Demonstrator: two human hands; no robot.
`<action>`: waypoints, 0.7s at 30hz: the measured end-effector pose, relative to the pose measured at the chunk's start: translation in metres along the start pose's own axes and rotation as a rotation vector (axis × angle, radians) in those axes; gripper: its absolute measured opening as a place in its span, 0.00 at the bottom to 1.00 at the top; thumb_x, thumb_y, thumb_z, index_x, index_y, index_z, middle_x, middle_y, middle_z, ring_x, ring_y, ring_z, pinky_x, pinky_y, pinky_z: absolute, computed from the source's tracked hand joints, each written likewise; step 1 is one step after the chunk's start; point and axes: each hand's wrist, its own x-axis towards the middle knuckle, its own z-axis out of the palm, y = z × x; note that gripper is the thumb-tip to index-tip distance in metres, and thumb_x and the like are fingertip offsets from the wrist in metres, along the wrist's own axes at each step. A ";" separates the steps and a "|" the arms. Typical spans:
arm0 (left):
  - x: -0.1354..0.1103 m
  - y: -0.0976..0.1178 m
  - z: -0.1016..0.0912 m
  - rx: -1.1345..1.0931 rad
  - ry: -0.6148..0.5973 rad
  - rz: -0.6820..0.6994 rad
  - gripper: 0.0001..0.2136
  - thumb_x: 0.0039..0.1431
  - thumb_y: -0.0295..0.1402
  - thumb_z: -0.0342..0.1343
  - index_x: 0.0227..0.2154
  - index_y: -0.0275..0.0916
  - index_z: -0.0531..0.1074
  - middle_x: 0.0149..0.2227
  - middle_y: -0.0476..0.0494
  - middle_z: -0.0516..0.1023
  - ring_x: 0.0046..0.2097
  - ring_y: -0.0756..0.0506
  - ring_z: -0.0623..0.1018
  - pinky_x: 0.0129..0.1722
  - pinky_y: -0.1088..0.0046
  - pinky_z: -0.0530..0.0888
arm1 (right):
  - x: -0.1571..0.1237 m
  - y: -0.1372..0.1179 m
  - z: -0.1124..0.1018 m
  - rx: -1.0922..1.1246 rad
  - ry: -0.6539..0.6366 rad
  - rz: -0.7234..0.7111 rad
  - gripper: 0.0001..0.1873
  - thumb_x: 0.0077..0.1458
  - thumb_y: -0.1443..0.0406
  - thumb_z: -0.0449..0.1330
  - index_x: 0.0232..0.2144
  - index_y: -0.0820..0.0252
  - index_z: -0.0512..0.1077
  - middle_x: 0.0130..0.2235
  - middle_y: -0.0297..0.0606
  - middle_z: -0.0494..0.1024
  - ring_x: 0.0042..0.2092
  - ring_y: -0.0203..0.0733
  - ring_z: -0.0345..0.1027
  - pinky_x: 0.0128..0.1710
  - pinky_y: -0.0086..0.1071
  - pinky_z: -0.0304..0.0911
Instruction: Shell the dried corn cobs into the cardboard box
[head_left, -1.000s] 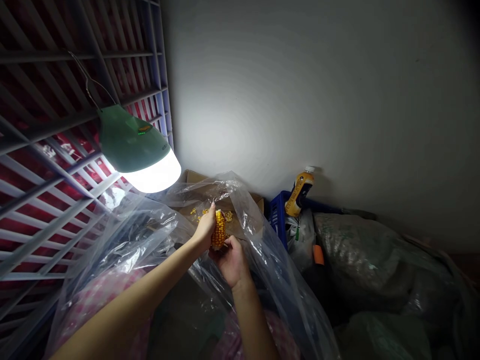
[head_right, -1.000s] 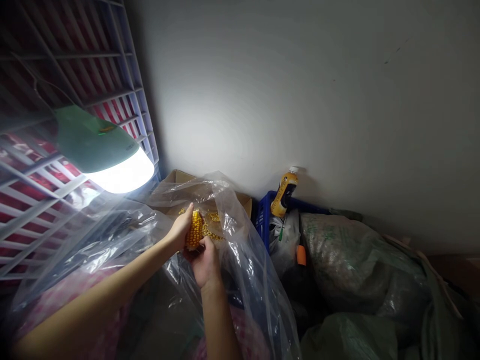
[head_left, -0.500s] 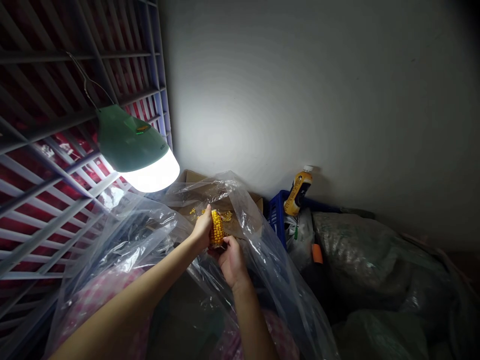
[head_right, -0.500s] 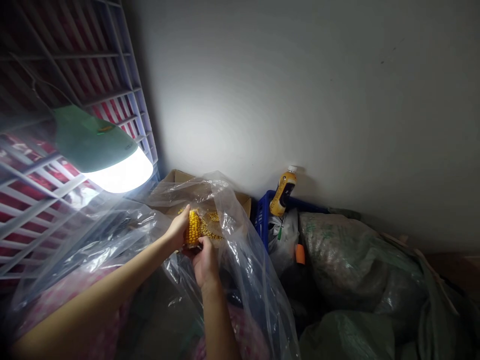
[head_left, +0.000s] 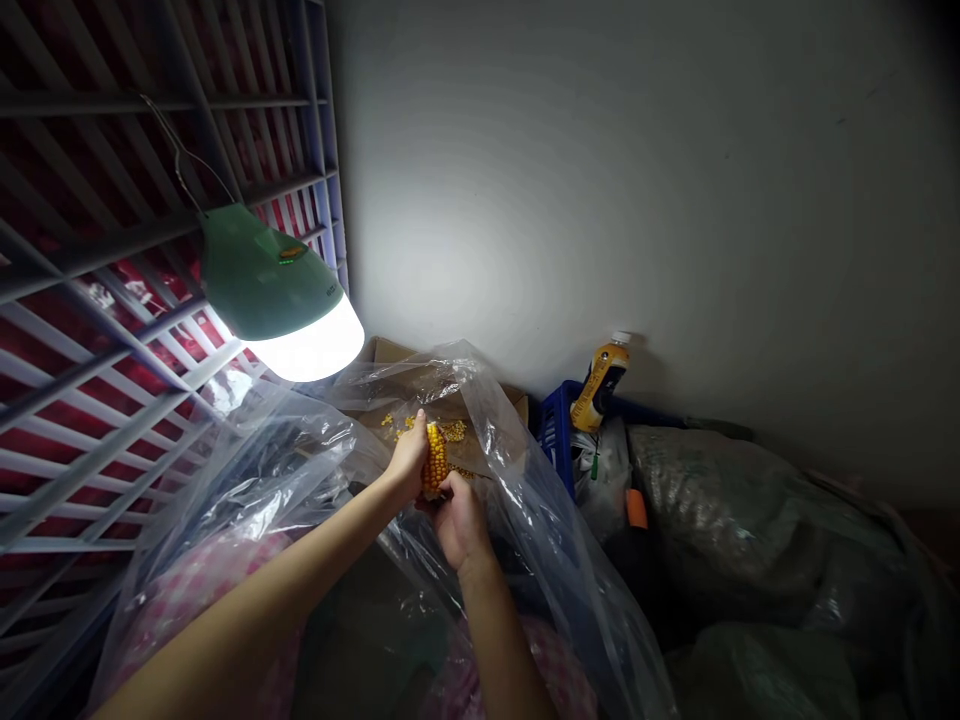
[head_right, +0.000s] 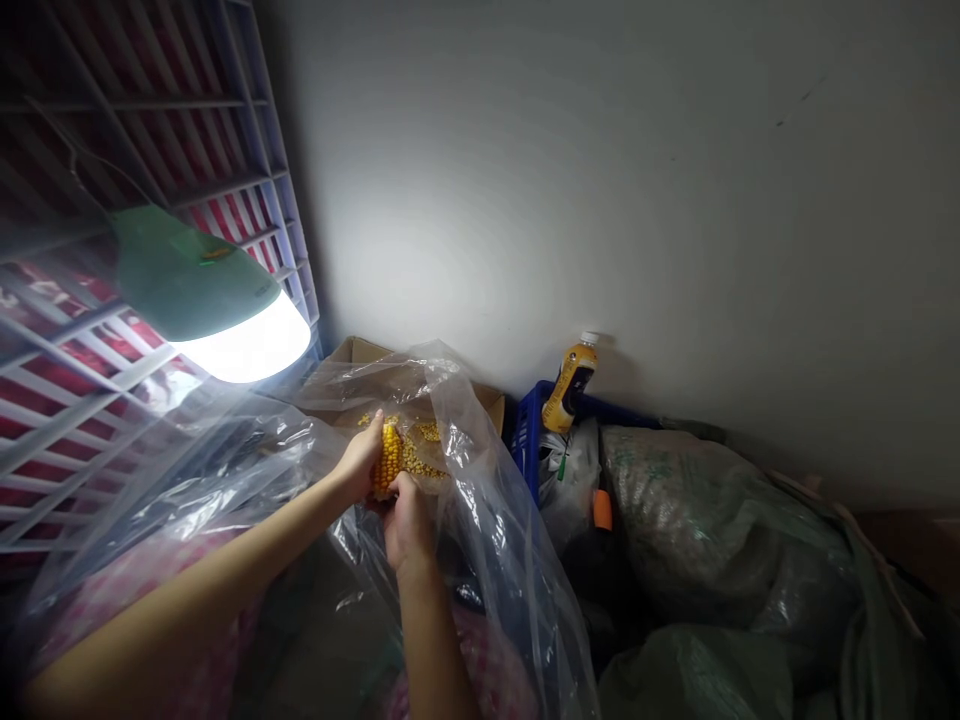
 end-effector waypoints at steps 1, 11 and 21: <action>0.000 -0.001 0.000 0.004 -0.001 -0.026 0.20 0.55 0.49 0.44 0.32 0.35 0.69 0.19 0.44 0.72 0.21 0.45 0.73 0.21 0.71 0.70 | 0.000 0.000 0.000 0.005 0.007 0.008 0.02 0.33 0.70 0.48 0.16 0.58 0.60 0.19 0.30 0.64 0.26 0.36 0.61 0.24 0.28 0.61; -0.003 -0.004 0.002 0.002 0.017 -0.113 0.22 0.54 0.51 0.44 0.36 0.35 0.68 0.21 0.42 0.73 0.22 0.43 0.74 0.21 0.69 0.70 | 0.000 0.003 -0.002 0.031 0.023 0.018 0.04 0.32 0.71 0.48 0.16 0.59 0.61 0.18 0.30 0.63 0.22 0.32 0.54 0.22 0.27 0.58; 0.004 -0.013 0.003 -0.064 0.019 -0.148 0.21 0.53 0.52 0.44 0.27 0.37 0.69 0.19 0.42 0.72 0.22 0.43 0.74 0.21 0.69 0.71 | 0.002 0.007 -0.002 0.048 0.084 0.026 0.05 0.34 0.71 0.47 0.16 0.58 0.62 0.16 0.30 0.63 0.20 0.33 0.53 0.21 0.28 0.57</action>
